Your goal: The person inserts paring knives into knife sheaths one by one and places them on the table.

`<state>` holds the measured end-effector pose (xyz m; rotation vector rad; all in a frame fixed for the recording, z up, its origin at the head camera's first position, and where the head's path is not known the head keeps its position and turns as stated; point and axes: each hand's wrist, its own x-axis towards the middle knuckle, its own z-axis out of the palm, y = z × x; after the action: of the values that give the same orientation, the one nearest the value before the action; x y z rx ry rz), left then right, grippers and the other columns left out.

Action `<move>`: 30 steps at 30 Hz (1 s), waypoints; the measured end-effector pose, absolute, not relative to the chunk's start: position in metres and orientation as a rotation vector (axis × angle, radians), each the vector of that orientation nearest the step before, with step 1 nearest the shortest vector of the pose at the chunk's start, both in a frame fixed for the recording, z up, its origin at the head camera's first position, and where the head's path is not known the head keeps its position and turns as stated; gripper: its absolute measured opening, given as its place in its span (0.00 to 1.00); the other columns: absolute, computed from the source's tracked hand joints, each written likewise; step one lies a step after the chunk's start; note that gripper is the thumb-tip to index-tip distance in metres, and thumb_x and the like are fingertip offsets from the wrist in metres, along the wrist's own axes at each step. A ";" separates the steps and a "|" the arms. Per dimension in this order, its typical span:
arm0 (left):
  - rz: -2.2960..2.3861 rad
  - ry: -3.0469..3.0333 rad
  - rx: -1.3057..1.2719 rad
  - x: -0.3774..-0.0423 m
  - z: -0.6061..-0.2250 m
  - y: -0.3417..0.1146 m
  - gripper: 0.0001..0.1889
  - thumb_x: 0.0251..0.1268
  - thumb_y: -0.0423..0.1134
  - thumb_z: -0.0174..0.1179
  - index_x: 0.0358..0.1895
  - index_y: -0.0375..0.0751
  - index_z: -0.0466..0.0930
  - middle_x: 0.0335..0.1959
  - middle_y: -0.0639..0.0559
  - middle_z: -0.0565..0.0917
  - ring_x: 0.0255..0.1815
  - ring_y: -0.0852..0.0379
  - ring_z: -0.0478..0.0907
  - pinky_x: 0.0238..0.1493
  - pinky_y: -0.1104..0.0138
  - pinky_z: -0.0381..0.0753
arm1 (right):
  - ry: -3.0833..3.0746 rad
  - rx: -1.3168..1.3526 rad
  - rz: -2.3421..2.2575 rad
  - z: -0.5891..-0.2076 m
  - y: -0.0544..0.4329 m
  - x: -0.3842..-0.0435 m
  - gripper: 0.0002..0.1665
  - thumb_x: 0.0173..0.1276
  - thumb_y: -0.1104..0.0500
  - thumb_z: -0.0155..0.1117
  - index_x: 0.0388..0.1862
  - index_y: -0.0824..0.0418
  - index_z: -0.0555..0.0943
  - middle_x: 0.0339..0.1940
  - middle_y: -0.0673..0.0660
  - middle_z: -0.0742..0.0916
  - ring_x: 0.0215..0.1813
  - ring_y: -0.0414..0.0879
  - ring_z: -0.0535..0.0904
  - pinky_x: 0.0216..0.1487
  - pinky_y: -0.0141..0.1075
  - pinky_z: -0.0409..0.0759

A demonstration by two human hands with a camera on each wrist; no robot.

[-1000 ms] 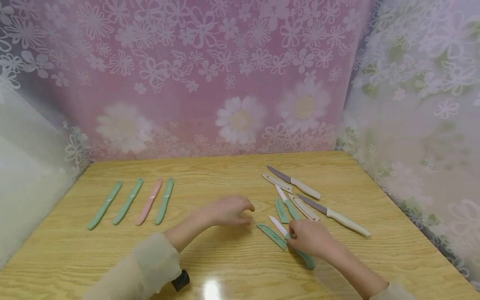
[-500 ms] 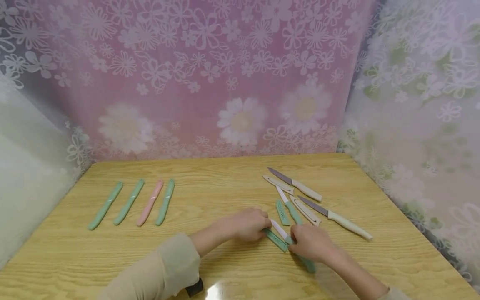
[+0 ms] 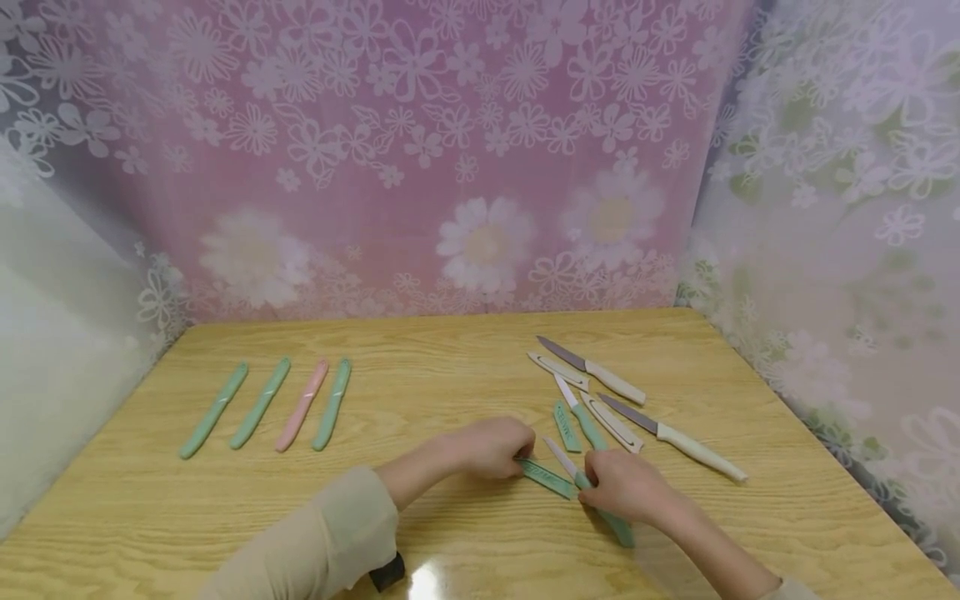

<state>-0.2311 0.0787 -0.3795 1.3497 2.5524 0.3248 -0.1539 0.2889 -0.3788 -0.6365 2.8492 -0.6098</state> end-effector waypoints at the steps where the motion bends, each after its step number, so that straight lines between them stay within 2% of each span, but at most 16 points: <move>1: 0.352 2.545 1.328 -0.232 -0.381 0.078 0.04 0.57 0.30 0.61 0.33 0.42 0.76 0.26 0.58 0.75 0.27 0.64 0.70 0.29 0.78 0.71 | 2.847 -0.636 -0.617 -0.379 0.289 -0.154 0.12 0.58 0.60 0.65 0.23 0.58 0.70 0.15 0.44 0.70 0.16 0.31 0.62 0.17 0.22 0.64; 6: 0.456 2.506 1.262 -0.236 -0.384 0.072 0.03 0.56 0.31 0.62 0.32 0.40 0.78 0.26 0.57 0.77 0.26 0.64 0.71 0.29 0.78 0.72 | 2.841 -0.595 -0.643 -0.378 0.289 -0.157 0.10 0.59 0.61 0.64 0.25 0.59 0.71 0.17 0.45 0.72 0.17 0.33 0.64 0.18 0.24 0.66; 9: 0.554 2.497 1.195 -0.238 -0.384 0.066 0.01 0.57 0.32 0.61 0.30 0.41 0.78 0.25 0.58 0.76 0.26 0.64 0.70 0.28 0.77 0.71 | 2.840 -0.582 -0.684 -0.378 0.288 -0.160 0.12 0.60 0.59 0.63 0.24 0.58 0.70 0.16 0.45 0.70 0.16 0.32 0.62 0.17 0.23 0.63; 12: 0.699 2.481 1.130 -0.243 -0.382 0.056 0.02 0.59 0.35 0.61 0.29 0.43 0.79 0.26 0.60 0.76 0.30 0.64 0.71 0.35 0.75 0.73 | 2.840 -0.605 -0.728 -0.377 0.288 -0.166 0.11 0.62 0.59 0.62 0.26 0.59 0.70 0.17 0.44 0.71 0.16 0.32 0.60 0.18 0.23 0.63; 16: 0.872 2.439 1.050 -0.250 -0.379 0.039 0.03 0.60 0.37 0.61 0.31 0.44 0.80 0.28 0.60 0.78 0.32 0.63 0.73 0.37 0.72 0.75 | 2.863 -0.631 -0.769 -0.374 0.286 -0.172 0.09 0.63 0.60 0.60 0.29 0.61 0.70 0.18 0.46 0.71 0.17 0.33 0.60 0.20 0.25 0.65; 17: 0.918 2.421 1.024 -0.253 -0.379 0.035 0.03 0.60 0.38 0.61 0.31 0.43 0.80 0.28 0.59 0.79 0.32 0.63 0.73 0.36 0.72 0.75 | 2.879 -0.625 -0.773 -0.374 0.285 -0.173 0.08 0.63 0.61 0.60 0.31 0.63 0.72 0.20 0.46 0.74 0.20 0.33 0.64 0.22 0.27 0.69; 19: 1.013 2.388 0.958 -0.257 -0.380 0.027 0.04 0.60 0.37 0.60 0.33 0.42 0.80 0.28 0.57 0.80 0.30 0.62 0.75 0.32 0.71 0.77 | 2.890 -0.607 -0.806 -0.373 0.282 -0.175 0.08 0.63 0.61 0.60 0.30 0.63 0.71 0.20 0.47 0.73 0.20 0.35 0.64 0.21 0.27 0.67; 21: 1.122 2.341 0.911 -0.261 -0.381 0.019 0.05 0.62 0.37 0.59 0.36 0.39 0.80 0.30 0.54 0.82 0.30 0.60 0.78 0.32 0.71 0.79 | 2.899 -0.600 -0.842 -0.372 0.280 -0.176 0.09 0.64 0.61 0.60 0.33 0.66 0.74 0.24 0.49 0.76 0.24 0.36 0.68 0.23 0.29 0.71; 26: 1.295 2.303 0.814 -0.271 -0.382 0.000 0.11 0.65 0.37 0.57 0.45 0.35 0.80 0.33 0.48 0.83 0.32 0.57 0.81 0.34 0.68 0.81 | 2.896 -0.653 -0.905 -0.368 0.276 -0.180 0.15 0.65 0.58 0.60 0.43 0.69 0.76 0.32 0.50 0.81 0.32 0.39 0.74 0.30 0.32 0.77; 30: 1.348 2.315 0.738 -0.275 -0.381 -0.013 0.14 0.65 0.40 0.56 0.48 0.36 0.79 0.36 0.46 0.83 0.35 0.56 0.81 0.38 0.66 0.81 | 2.880 -0.695 -0.893 -0.366 0.273 -0.182 0.14 0.67 0.55 0.59 0.42 0.65 0.77 0.30 0.47 0.80 0.32 0.38 0.74 0.30 0.30 0.75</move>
<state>-0.2755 -0.0129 -0.3811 0.7385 2.3148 1.3479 -0.1823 0.2731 -0.3658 -0.6946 2.8795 -0.8928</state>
